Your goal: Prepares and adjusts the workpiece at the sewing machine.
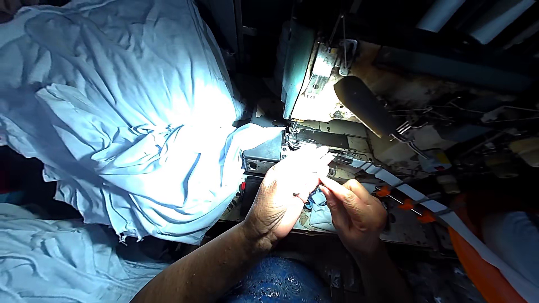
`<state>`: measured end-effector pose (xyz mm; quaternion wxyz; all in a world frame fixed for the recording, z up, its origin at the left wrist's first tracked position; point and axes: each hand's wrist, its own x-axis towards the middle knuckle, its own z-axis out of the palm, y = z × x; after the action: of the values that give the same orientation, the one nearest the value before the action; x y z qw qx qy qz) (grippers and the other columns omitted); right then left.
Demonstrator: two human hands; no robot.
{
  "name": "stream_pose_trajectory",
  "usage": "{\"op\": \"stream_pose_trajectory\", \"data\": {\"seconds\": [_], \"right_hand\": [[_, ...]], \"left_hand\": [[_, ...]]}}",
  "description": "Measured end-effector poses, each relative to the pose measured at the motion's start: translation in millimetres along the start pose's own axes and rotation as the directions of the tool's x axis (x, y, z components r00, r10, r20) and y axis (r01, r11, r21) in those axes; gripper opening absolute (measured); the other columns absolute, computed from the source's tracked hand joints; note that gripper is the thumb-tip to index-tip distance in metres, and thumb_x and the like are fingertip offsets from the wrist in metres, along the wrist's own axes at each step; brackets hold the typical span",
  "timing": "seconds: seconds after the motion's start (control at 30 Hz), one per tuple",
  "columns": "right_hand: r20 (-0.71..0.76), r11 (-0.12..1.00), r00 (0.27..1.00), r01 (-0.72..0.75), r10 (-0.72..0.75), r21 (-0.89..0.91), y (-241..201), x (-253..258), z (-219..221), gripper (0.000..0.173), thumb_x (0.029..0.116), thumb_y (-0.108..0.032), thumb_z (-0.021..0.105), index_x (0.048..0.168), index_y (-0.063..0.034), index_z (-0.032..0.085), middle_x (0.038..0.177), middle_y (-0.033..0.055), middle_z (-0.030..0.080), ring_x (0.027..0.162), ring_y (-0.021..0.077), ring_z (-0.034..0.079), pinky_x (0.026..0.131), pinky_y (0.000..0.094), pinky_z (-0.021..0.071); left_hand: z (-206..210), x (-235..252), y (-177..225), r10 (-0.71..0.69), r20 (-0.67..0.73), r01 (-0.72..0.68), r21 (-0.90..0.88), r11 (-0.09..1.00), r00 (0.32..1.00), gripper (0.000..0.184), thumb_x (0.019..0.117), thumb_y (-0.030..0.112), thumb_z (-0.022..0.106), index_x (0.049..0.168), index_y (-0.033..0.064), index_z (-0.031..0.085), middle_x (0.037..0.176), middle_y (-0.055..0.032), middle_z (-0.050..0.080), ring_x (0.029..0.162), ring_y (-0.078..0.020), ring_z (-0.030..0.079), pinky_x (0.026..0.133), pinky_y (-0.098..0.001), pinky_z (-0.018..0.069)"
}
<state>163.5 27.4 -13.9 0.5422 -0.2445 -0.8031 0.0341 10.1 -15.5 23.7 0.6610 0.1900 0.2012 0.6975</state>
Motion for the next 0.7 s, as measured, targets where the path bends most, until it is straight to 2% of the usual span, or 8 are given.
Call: {"op": "stream_pose_trajectory", "data": {"seconds": [0.1, 0.33, 0.53, 0.7], "right_hand": [[-0.021, 0.999, 0.999, -0.031, 0.031, 0.042, 1.2, -6.0, -1.3, 0.025, 0.103, -0.019, 0.06, 0.101, 0.0007, 0.075, 0.071, 0.0058, 0.053, 0.068, 0.0031, 0.051, 0.065, 0.0105, 0.0416], [-0.021, 0.967, 0.982, -0.184, 0.19, 0.175, 4.6, -26.1, 5.4, 0.029, 0.1041, -0.022, 0.058, 0.093, 0.0014, 0.071, 0.076, 0.0027, 0.06, 0.071, -0.0049, 0.055, 0.069, 0.0061, 0.045], [0.03, 0.911, 0.952, -0.3, 0.304, 0.283, 12.8, -48.0, 19.7, 0.026, 0.1011, -0.013, 0.057, 0.085, 0.0023, 0.07, 0.078, 0.0021, 0.068, 0.078, -0.0055, 0.062, 0.075, 0.0075, 0.0494], [0.113, 0.823, 0.897, -0.437, 0.427, 0.363, 18.9, -70.6, 38.4, 0.019, 0.096, -0.006, 0.06, 0.083, 0.0043, 0.071, 0.077, 0.0009, 0.069, 0.074, -0.0073, 0.061, 0.071, 0.0082, 0.0502]], "left_hand": [[1.3, -0.1, 1.6, -0.014, -0.014, 0.013, -0.03, 0.999, 1.0, 0.037, 0.1066, 0.0, 0.033, 0.137, -0.0071, 0.053, 0.133, -0.0223, 0.064, 0.125, -0.0281, 0.064, 0.107, -0.0364, 0.051], [1.5, -0.7, 1.9, -0.018, -0.018, 0.017, -0.078, 0.997, 1.0, 0.037, 0.1083, 0.003, 0.031, 0.136, -0.0078, 0.052, 0.137, -0.0234, 0.061, 0.127, -0.0297, 0.062, 0.109, -0.0373, 0.05], [1.4, -3.3, 2.0, -0.009, -0.03, 0.007, -0.076, 0.997, 1.0, 0.036, 0.1067, 0.0, 0.032, 0.134, -0.0074, 0.054, 0.132, -0.0232, 0.064, 0.124, -0.0291, 0.064, 0.107, -0.0375, 0.0513], [1.7, -9.2, 1.6, 0.004, -0.051, -0.01, -0.117, 0.993, 0.999, 0.038, 0.1042, -0.004, 0.03, 0.131, -0.0059, 0.057, 0.125, -0.0218, 0.066, 0.118, -0.0287, 0.067, 0.106, -0.039, 0.0518]]}}
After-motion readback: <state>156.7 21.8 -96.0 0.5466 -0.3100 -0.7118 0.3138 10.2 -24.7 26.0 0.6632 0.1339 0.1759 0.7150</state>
